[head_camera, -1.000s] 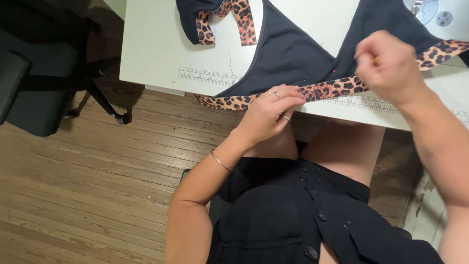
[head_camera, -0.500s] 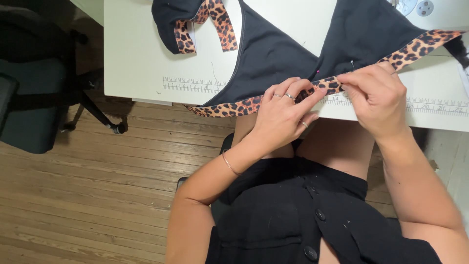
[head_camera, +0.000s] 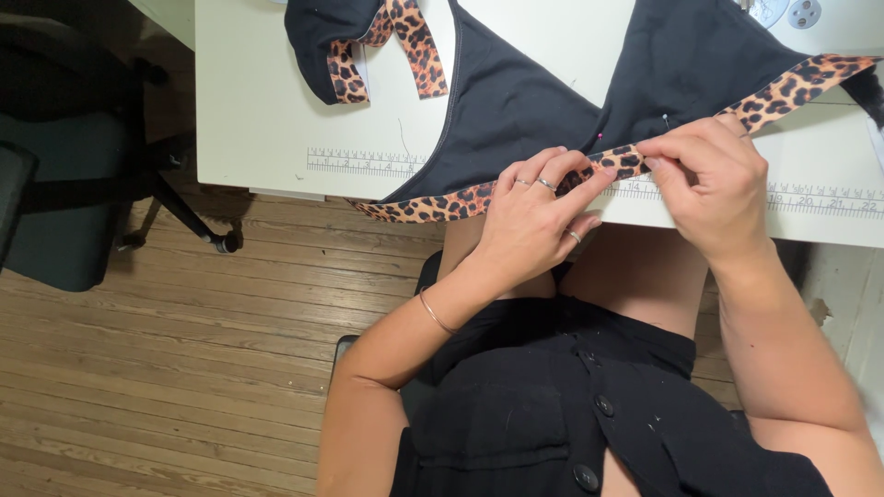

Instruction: Pinning a decorative trim to a fabric garment piece on a sewing table

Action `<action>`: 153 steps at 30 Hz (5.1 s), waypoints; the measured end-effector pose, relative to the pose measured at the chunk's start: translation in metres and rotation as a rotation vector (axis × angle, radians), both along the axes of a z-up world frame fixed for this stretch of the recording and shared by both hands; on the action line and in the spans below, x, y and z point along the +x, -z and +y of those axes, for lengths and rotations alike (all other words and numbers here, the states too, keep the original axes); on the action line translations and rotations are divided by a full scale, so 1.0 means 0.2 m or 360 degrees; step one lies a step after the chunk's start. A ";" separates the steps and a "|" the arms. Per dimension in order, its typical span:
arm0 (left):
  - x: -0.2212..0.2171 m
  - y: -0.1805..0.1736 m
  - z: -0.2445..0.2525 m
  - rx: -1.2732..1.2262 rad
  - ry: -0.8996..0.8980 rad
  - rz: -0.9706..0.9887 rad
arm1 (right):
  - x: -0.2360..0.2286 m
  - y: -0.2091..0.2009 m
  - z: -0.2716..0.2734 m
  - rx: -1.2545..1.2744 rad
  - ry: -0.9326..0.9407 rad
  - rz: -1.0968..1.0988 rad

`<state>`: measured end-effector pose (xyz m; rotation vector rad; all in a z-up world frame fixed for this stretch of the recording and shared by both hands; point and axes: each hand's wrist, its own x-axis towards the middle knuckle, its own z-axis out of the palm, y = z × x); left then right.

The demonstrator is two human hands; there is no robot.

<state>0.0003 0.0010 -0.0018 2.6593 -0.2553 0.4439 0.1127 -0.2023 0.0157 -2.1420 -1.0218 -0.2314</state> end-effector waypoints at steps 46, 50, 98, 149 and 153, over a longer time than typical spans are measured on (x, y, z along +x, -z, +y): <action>0.23 -0.18 0.19 -0.0093 0.0053 -0.0191 | 0.01 -0.06 -0.01 -0.0111 0.0179 0.0735; 0.27 -0.11 0.09 0.0082 0.0193 0.0155 | 0.01 -0.06 -0.01 -0.0122 0.0193 0.0726; -0.08 -0.02 0.11 -0.0032 0.0107 -0.0037 | 0.02 -0.06 0.02 -0.0118 -0.0370 0.0575; 0.33 -0.14 0.31 -0.1850 0.0324 0.1004 | 0.28 -0.15 0.13 0.0027 -0.0529 0.1378; 0.28 -0.14 0.33 -0.1788 0.0324 0.0983 | 0.30 -0.06 0.12 0.0164 -0.0683 0.1400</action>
